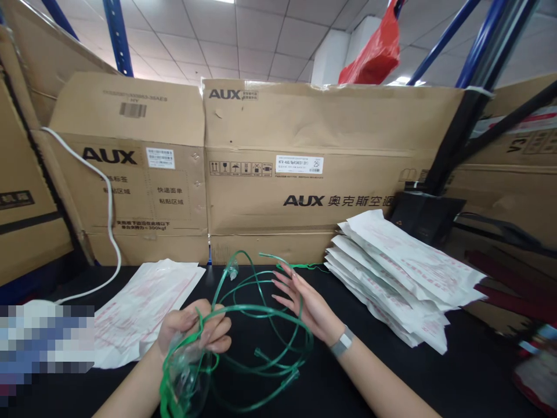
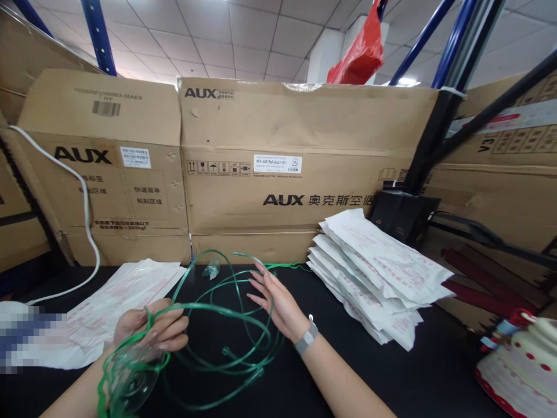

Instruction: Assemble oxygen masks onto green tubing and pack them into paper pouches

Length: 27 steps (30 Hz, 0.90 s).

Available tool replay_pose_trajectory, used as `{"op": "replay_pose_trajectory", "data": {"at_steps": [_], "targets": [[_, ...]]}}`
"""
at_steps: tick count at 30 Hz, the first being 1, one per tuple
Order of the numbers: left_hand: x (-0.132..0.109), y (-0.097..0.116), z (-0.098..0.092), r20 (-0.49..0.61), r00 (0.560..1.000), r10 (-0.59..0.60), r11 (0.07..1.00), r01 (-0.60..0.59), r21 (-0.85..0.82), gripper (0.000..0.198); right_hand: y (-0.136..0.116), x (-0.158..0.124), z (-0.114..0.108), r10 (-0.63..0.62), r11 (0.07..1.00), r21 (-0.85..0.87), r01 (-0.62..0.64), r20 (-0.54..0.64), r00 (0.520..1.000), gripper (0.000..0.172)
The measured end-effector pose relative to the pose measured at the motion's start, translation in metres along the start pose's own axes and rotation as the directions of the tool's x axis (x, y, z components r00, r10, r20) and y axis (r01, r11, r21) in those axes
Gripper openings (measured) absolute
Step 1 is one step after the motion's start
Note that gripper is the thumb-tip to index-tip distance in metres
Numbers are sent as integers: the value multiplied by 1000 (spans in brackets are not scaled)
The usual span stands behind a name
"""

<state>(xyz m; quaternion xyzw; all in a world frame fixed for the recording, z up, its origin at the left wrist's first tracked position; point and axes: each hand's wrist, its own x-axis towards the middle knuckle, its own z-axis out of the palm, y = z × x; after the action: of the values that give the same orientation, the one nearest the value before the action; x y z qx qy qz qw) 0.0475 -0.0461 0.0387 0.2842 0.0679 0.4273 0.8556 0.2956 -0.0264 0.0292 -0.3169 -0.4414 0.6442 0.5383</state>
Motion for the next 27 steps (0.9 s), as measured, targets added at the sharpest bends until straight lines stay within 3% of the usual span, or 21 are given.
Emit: {"op": "replay_pose_trajectory", "data": {"at_steps": [3, 6, 9, 12, 16, 19, 23, 27], "targets": [[-1, 0, 1, -38, 999, 15, 1000, -15, -8, 46, 2, -3, 7, -10, 1000, 7, 10, 8, 1000, 38], [4, 2, 5, -172, 982, 74, 997, -77, -9, 32, -2, -6, 14, -113, 994, -6, 113, -32, 993, 29], [15, 6, 7, -390, 909, 145, 989, -137, 49, 23, -7, -7, 16, -195, 980, 0, 198, -171, 966, 25], [25, 7, 3, -463, 841, 279, 960, -249, 126, 20, -10, -7, 14, -126, 991, 10, 131, -203, 971, 28], [28, 1, -4, -536, 805, 256, 962, -155, 227, 9, -13, -8, 12, 5, 1000, 16, -4, -115, 993, 40], [26, -4, -3, -593, 778, 207, 964, -60, 258, 4, -17, -13, 16, 5, 1000, -10, -5, -46, 999, 46], [25, -6, 4, -536, 827, 170, 977, -68, 204, 7, -18, -21, 28, -44, 975, -218, 43, -1, 999, 47], [23, 0, 7, -421, 894, 154, 988, -135, 74, 13, -9, -22, 36, -11, 906, -423, -6, -36, 999, 23]]}}
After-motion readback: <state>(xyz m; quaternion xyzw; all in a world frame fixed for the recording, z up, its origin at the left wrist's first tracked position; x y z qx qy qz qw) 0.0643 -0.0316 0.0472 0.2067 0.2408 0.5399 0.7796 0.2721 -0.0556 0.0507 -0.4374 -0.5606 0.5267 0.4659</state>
